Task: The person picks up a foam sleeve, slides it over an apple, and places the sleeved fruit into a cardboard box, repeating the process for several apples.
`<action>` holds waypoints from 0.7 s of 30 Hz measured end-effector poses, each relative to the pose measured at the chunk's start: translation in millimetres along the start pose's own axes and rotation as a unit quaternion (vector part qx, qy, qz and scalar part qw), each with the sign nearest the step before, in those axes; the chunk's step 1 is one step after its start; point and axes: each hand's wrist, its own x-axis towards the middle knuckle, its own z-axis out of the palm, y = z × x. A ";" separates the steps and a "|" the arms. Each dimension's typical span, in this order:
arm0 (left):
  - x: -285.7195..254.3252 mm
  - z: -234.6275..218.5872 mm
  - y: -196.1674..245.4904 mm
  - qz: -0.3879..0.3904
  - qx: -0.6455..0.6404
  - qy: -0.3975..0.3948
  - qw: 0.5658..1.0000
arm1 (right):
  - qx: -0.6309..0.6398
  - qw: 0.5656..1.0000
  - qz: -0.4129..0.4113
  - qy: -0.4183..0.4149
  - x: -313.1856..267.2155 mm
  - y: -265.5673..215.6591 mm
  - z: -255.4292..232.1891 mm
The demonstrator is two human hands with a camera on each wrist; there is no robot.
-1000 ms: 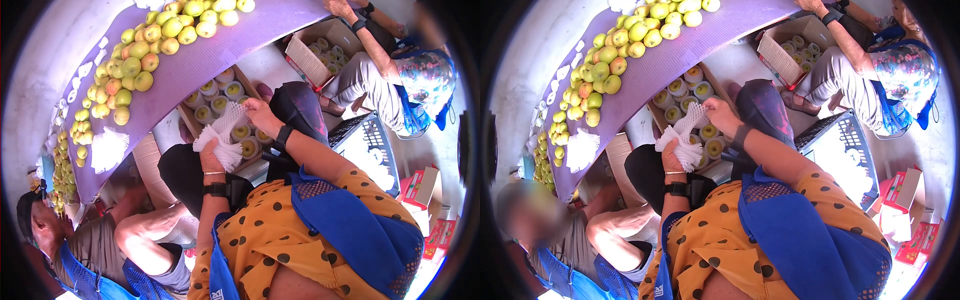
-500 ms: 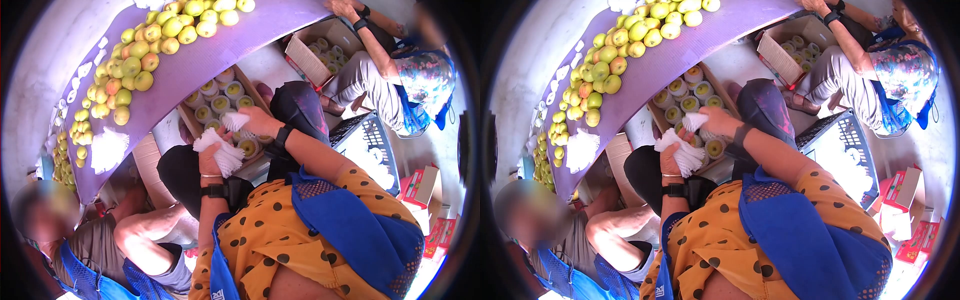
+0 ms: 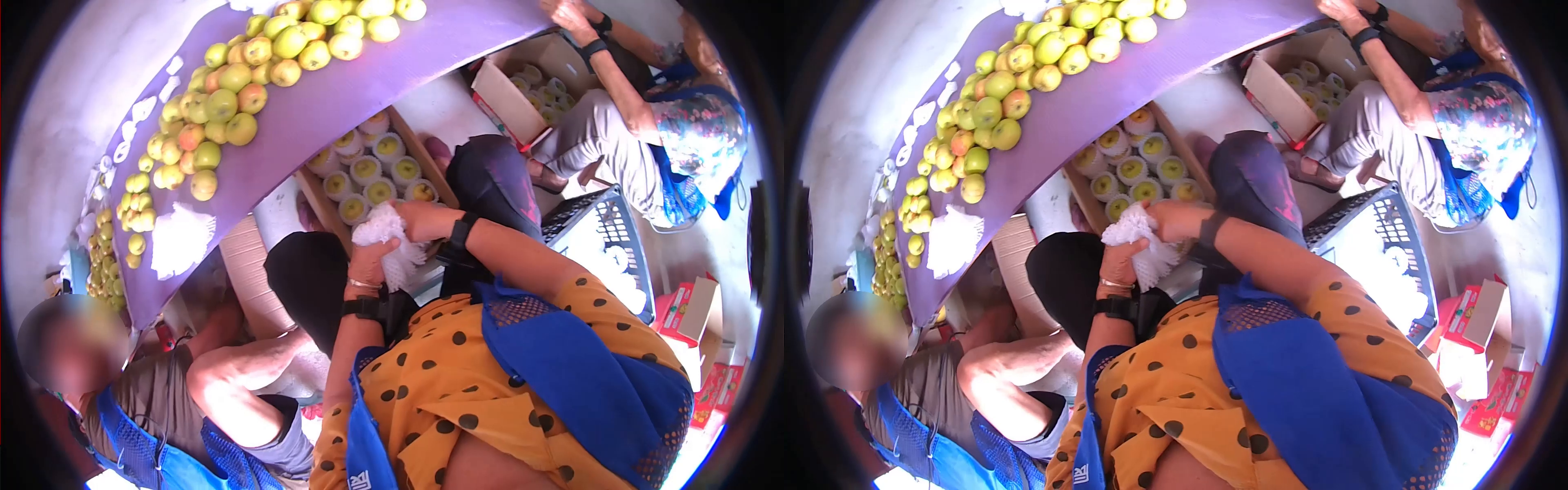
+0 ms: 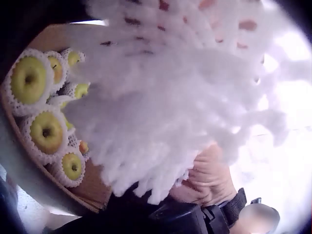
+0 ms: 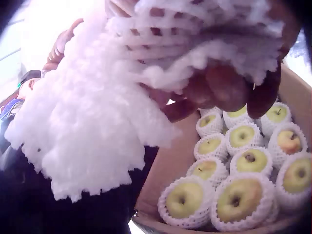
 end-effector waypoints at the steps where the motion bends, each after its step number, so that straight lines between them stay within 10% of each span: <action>1: 0.5 -1.2 1.7 0.007 0.020 -0.011 1.000 | -0.028 0.999 0.042 -0.007 -1.2 -1.8 -0.5; 10: -1.5 3.3 2.7 0.002 -0.019 0.054 0.998 | -0.015 0.992 -0.049 0.119 -2.8 -10.0 2.8; 16: 6.5 1.4 -12.4 0.043 0.025 0.135 0.990 | -0.220 0.971 0.013 0.095 -1.7 -10.5 8.2; 21: 11.0 -8.6 -16.9 0.117 0.045 0.171 0.977 | -0.128 0.980 0.111 0.102 7.9 -1.0 10.7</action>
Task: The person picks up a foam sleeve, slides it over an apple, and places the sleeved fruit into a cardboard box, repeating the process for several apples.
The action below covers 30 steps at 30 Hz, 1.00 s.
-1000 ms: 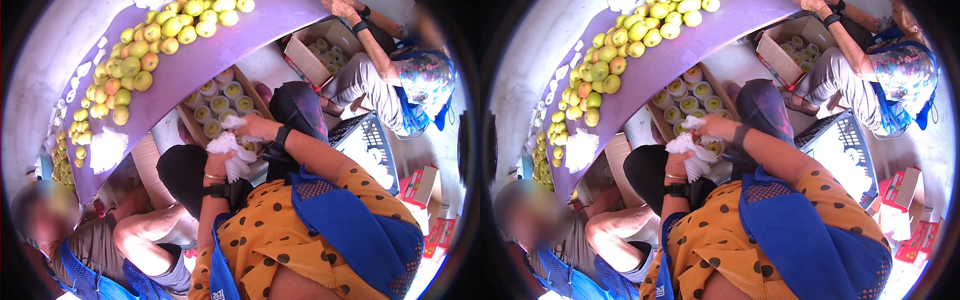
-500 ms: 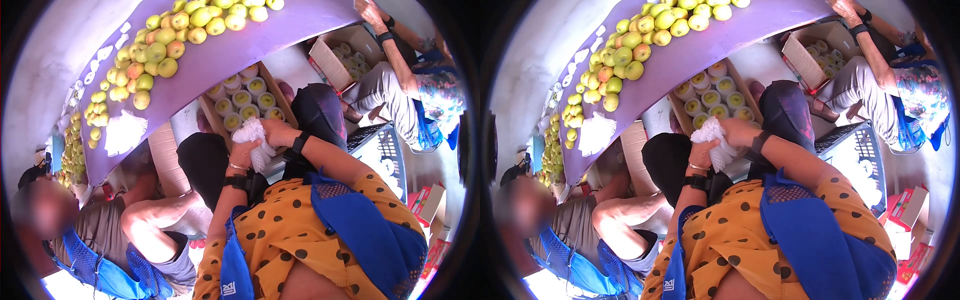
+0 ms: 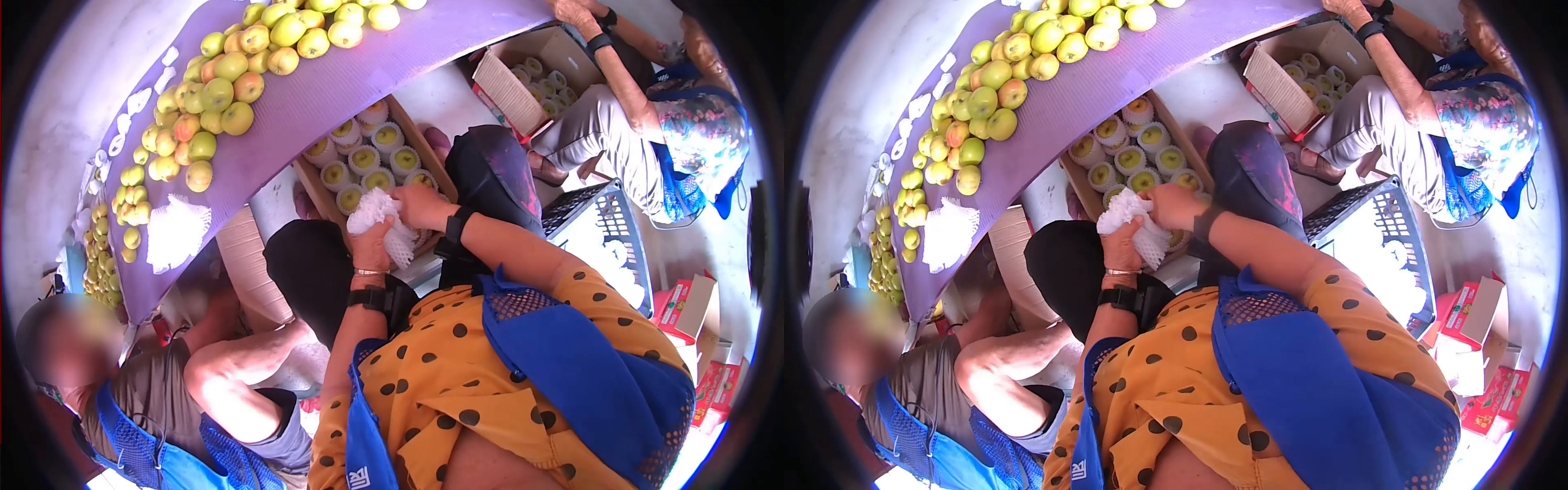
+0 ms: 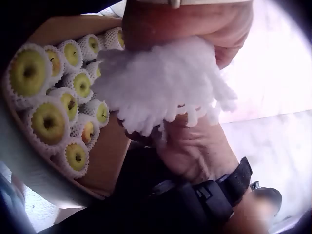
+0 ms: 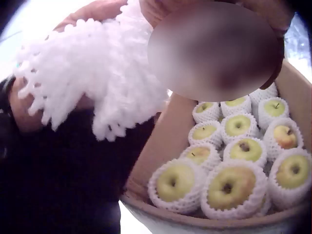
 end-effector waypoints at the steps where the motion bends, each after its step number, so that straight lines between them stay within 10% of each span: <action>1: 0.9 -1.2 -0.4 -0.001 0.000 0.000 1.000 | 0.036 0.999 -0.004 -0.007 2.4 3.0 -0.9; 12: -1.9 4.7 13.2 -0.019 -0.096 -0.071 0.993 | -0.118 0.983 0.044 -0.132 -0.6 -9.9 -5.6; 14: 4.9 -10.6 7.3 -0.022 -0.101 -0.048 0.993 | 0.075 0.994 0.046 -0.064 -1.0 -2.5 8.4; 30: 2.8 6.2 17.6 -0.005 -0.109 -0.023 0.994 | 0.027 0.992 0.022 -0.118 15.0 20.3 39.2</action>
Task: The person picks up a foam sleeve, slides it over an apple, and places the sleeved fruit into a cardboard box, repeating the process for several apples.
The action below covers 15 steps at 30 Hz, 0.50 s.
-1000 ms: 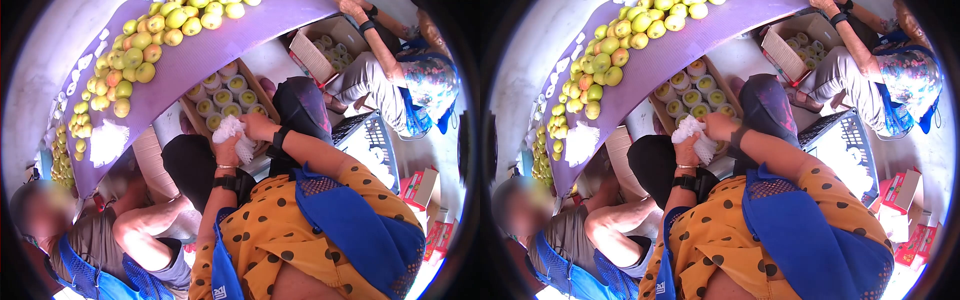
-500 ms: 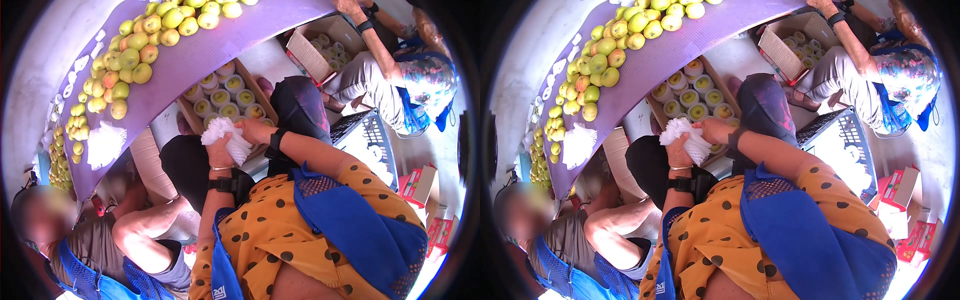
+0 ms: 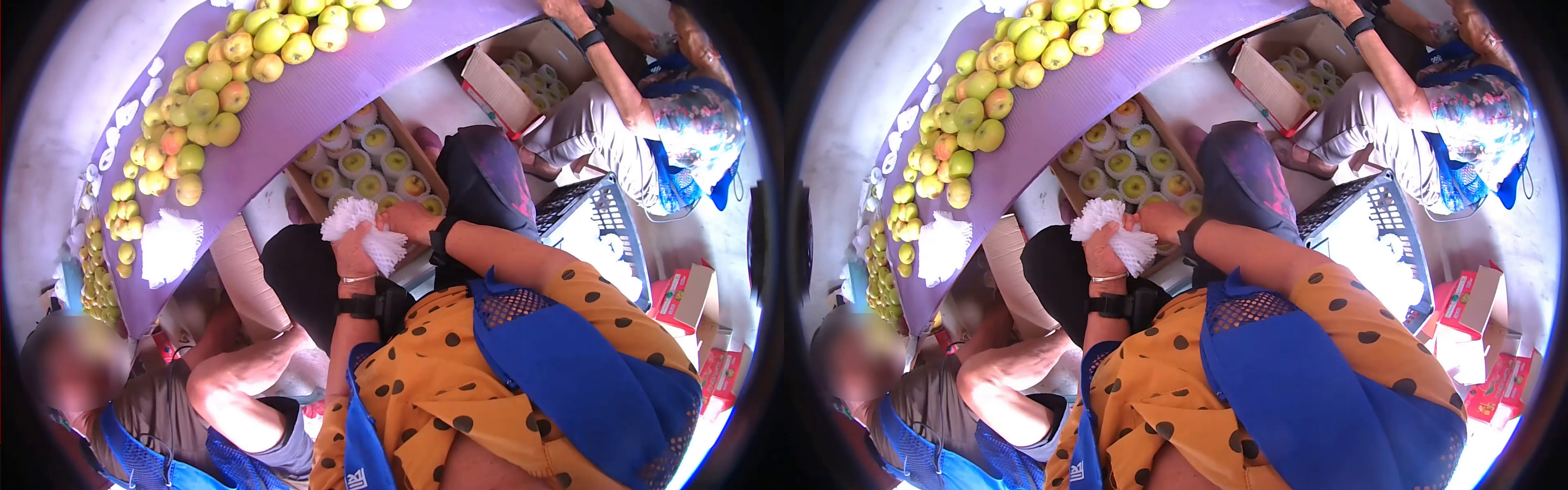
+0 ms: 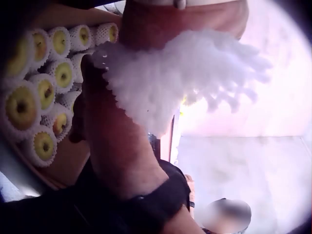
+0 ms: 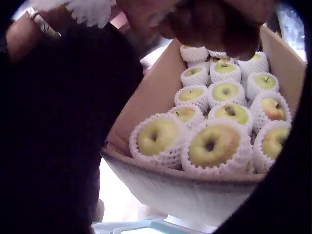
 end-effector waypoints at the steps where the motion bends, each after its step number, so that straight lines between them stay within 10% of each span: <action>1: 1.5 0.9 4.7 0.004 0.004 -0.002 1.000 | -0.043 0.999 -0.011 -0.013 -3.8 -2.4 -4.7; 3: 4.0 1.2 15.7 0.035 0.027 -0.020 0.999 | -0.084 0.996 -0.025 -0.024 -10.0 -5.2 -15.7; 6: 2.8 -10.9 18.2 -0.006 0.025 0.004 1.000 | 0.061 0.973 -0.005 0.222 -24.4 -8.7 -37.7; 9: 4.5 -14.1 6.5 -0.024 0.047 0.019 0.998 | 0.322 0.935 -0.087 0.120 -19.4 -2.4 -47.2; 15: 4.6 -11.3 -3.0 0.005 0.097 0.020 0.995 | 0.370 0.919 -0.129 0.049 -21.7 -18.9 -38.3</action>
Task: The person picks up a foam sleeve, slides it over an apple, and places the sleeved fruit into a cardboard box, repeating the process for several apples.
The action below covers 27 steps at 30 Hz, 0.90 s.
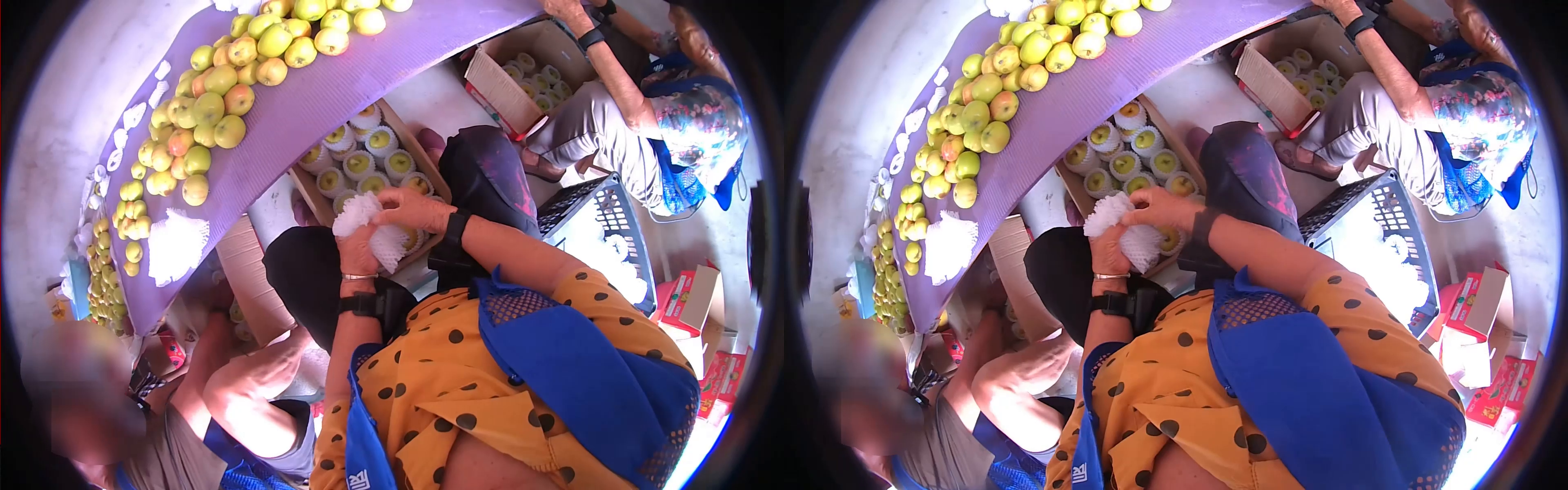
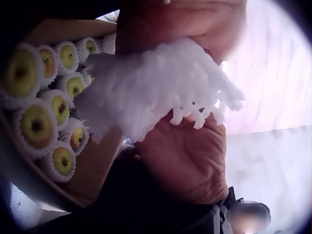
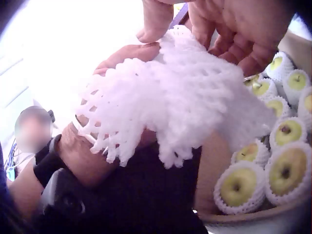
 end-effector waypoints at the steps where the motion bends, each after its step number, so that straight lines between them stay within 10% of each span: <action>1: -0.2 1.8 -0.1 0.002 0.000 0.000 1.000 | 0.001 1.000 -0.002 0.000 2.0 3.0 1.3; 8: -9.8 26.8 6.2 0.072 -0.053 -0.009 0.996 | 0.076 0.992 0.010 0.099 0.8 6.3 5.2; 13: -6.7 19.8 3.8 -0.086 -0.112 -0.073 0.987 | 0.072 0.988 -0.045 0.128 5.5 8.4 10.7; 18: -4.9 19.0 2.8 -0.118 -0.126 -0.084 0.981 | -0.279 0.907 -0.251 0.191 8.3 13.3 7.3; 22: -1.6 12.0 1.0 -0.087 -0.123 -0.047 0.987 | -0.340 0.890 -0.206 0.224 9.2 6.8 10.7; 24: 6.2 -0.8 -2.0 -0.098 -0.130 -0.031 0.986 | 0.166 0.982 -0.012 0.094 6.5 7.1 12.9; 27: 8.8 -8.4 -12.0 -0.082 -0.093 0.021 0.992 | 0.081 0.997 -0.013 0.007 4.9 -8.4 15.6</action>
